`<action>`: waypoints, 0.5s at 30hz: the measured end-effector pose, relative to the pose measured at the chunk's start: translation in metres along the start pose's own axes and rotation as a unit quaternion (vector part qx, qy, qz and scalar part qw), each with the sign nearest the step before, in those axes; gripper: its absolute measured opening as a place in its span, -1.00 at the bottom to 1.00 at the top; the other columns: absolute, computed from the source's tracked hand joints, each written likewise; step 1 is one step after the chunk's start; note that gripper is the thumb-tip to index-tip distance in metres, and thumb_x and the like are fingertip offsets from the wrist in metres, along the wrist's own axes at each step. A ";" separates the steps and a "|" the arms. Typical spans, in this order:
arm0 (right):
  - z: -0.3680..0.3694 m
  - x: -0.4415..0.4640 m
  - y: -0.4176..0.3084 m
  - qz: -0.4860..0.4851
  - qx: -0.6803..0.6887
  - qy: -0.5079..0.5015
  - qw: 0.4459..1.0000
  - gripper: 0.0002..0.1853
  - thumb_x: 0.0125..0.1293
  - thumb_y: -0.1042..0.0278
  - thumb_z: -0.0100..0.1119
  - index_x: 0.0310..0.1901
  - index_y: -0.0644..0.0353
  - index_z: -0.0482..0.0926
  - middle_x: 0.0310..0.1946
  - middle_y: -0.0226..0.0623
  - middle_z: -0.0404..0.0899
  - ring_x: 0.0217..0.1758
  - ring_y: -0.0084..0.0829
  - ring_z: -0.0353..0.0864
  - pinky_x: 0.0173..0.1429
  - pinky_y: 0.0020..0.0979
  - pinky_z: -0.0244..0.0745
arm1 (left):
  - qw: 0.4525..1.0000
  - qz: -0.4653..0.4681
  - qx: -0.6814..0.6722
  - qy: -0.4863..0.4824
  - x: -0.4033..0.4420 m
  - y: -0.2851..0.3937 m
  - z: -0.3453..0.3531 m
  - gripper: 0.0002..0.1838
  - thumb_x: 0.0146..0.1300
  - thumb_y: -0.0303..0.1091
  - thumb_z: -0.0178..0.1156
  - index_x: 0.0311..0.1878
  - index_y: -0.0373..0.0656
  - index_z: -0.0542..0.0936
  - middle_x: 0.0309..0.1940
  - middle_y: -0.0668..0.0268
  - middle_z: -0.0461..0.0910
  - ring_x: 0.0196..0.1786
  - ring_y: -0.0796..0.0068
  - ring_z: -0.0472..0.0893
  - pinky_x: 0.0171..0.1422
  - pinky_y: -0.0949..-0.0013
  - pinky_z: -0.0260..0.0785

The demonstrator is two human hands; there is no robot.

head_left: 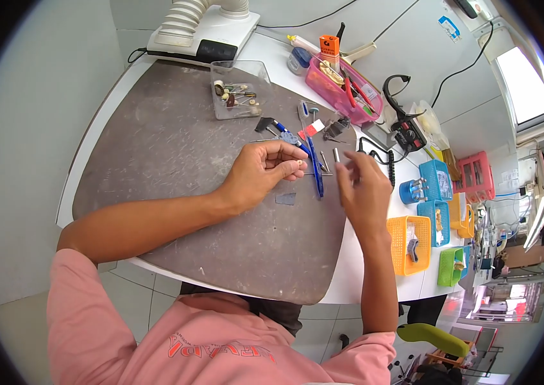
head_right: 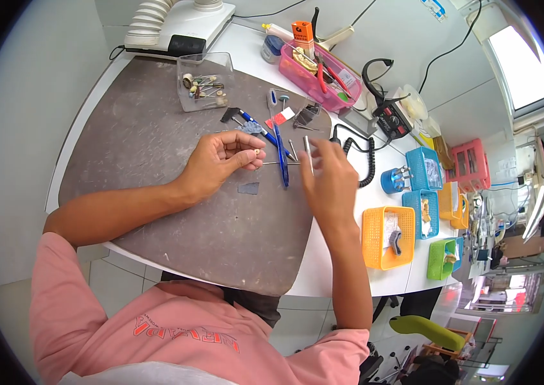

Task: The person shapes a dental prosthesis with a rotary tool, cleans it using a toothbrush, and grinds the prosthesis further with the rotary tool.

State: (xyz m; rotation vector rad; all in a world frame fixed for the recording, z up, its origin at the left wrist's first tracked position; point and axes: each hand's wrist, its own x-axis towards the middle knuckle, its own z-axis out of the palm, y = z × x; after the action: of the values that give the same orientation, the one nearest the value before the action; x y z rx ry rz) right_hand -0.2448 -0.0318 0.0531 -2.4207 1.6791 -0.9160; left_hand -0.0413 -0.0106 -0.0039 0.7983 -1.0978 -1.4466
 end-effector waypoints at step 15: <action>0.011 0.006 -0.008 -0.057 0.071 -0.033 0.995 -0.77 0.34 0.57 -0.01 0.01 0.29 0.49 -0.25 -0.02 0.58 -0.27 -0.07 0.63 -0.16 -0.22 0.52 | 0.999 -0.019 -0.031 0.025 -0.001 0.008 0.000 -0.81 0.32 -0.50 0.21 -0.04 -0.36 0.58 -0.18 0.19 0.66 -0.13 0.51 0.67 0.02 0.51 0.55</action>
State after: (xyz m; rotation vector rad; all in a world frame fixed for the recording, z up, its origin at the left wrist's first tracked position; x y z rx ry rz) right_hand -0.2313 -0.0369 0.0496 -2.4435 1.4162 -0.9243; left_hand -0.0379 -0.0095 0.0032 0.8102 -1.0004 -1.4780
